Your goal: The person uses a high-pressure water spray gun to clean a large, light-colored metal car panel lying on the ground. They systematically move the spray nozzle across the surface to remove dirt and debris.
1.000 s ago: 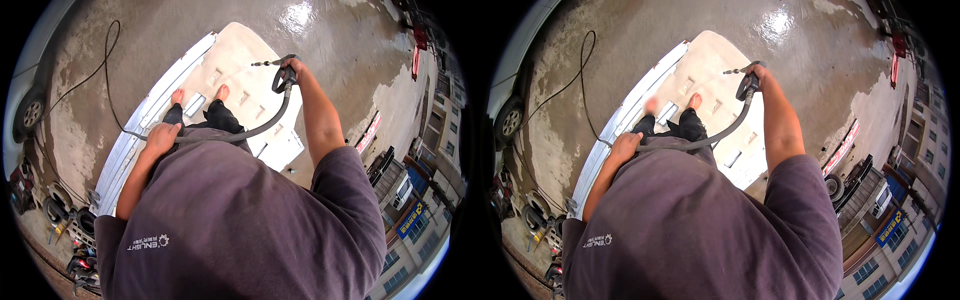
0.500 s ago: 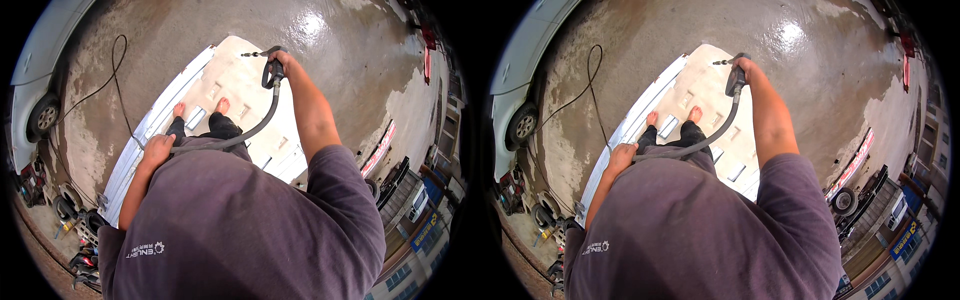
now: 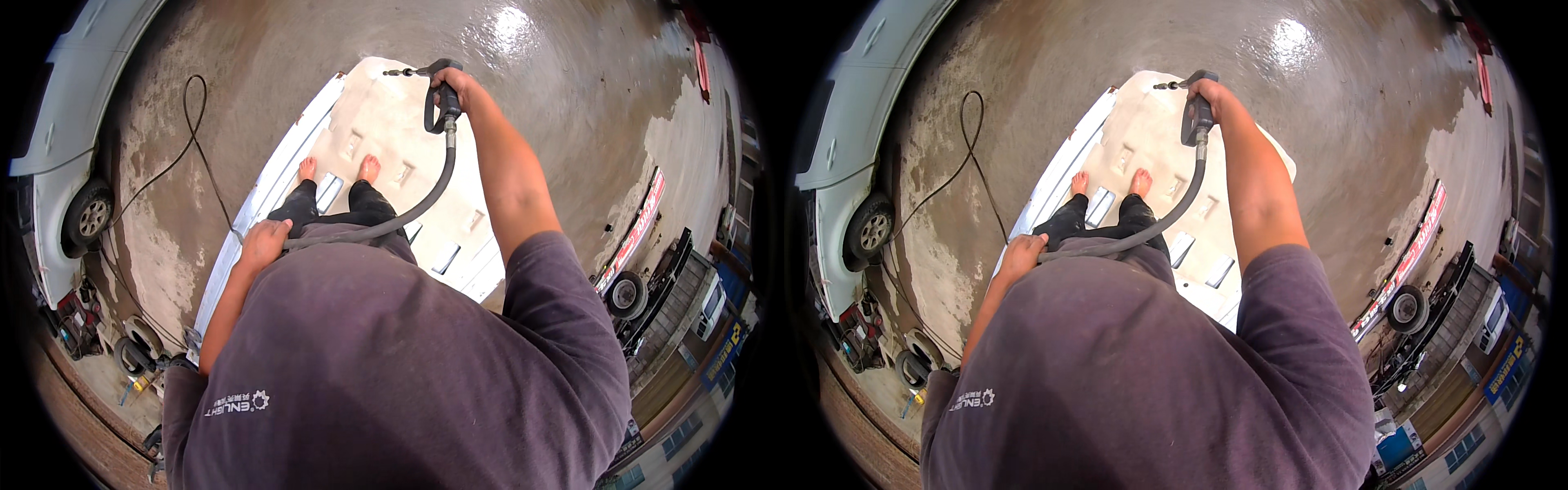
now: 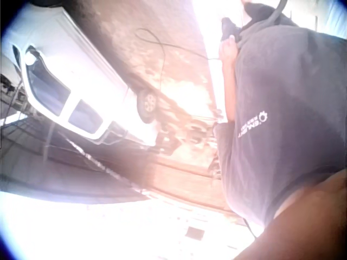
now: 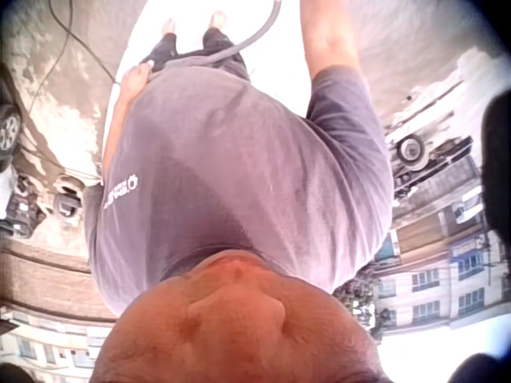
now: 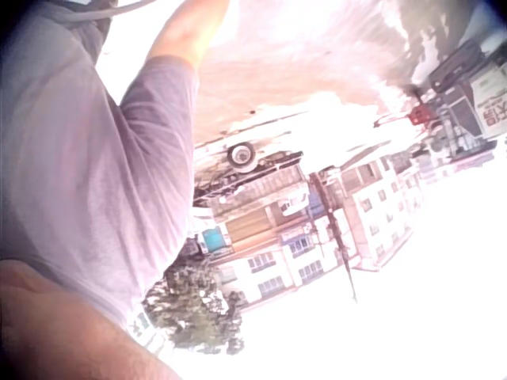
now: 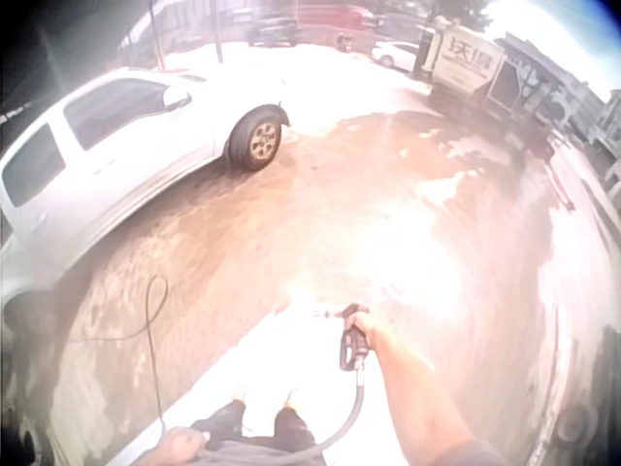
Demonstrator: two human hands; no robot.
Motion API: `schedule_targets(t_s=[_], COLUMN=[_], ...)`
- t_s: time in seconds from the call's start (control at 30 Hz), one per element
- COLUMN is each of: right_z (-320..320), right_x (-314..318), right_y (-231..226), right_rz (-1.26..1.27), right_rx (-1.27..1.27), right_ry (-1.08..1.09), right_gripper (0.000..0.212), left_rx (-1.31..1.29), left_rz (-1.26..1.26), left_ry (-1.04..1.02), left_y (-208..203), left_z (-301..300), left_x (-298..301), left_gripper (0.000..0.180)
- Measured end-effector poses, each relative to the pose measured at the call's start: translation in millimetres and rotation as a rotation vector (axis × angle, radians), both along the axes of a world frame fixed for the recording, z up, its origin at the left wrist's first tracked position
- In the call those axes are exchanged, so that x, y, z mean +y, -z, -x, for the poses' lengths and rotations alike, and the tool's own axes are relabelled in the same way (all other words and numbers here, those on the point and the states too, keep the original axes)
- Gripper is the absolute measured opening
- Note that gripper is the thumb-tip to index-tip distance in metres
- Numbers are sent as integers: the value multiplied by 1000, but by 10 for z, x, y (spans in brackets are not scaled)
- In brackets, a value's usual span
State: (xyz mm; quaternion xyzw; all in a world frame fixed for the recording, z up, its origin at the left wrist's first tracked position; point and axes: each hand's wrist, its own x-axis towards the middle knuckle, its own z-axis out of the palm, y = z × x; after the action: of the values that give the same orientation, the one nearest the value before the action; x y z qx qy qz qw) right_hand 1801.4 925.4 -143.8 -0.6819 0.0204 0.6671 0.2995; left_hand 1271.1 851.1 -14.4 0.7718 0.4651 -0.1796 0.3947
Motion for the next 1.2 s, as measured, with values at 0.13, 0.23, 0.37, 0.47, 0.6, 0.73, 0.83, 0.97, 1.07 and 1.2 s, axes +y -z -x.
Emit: schedule_targets(t_s=[0.13,0.23,0.37,0.47,0.6,0.73,0.83,0.97,1.07,1.2], right_z=[-176,-298,-453,-446,-478,-478,-396,-130,291,1051], right_x=[-267,-436,-736,-975,-1288,-1487,-1381,-1176,-911,-441], right_y=[-53,-12,92,69,69,15,-98,-62,-25,19], right_rz=[70,94,73,43,91,139,166,107,71,90], right_rx=[-52,-33,0,20,38,33,-2,11,45,-131], right_ry=[1,72,195,262,434,587,653,743,868,1027], right_gripper=[14,13,16,16,17,17,18,24,25,24], left_rx=[-28,-50,-34,-67,-92,-67,-341,-166,-65,-329], left_rz=[36,56,118,79,86,149,-161,125,358,131], left_ry=[76,34,-28,49,66,-15,267,-61,-254,96], left_y=[-65,-59,-17,-7,9,29,301,507,267,-72], left_z=[-159,-246,-371,-426,-500,-529,-304,-233,-465,-1217], left_x=[38,46,199,331,599,824,1000,1498,1814,1921], left_gripper=[47,49,51,52,51,50,47,40,42,57])
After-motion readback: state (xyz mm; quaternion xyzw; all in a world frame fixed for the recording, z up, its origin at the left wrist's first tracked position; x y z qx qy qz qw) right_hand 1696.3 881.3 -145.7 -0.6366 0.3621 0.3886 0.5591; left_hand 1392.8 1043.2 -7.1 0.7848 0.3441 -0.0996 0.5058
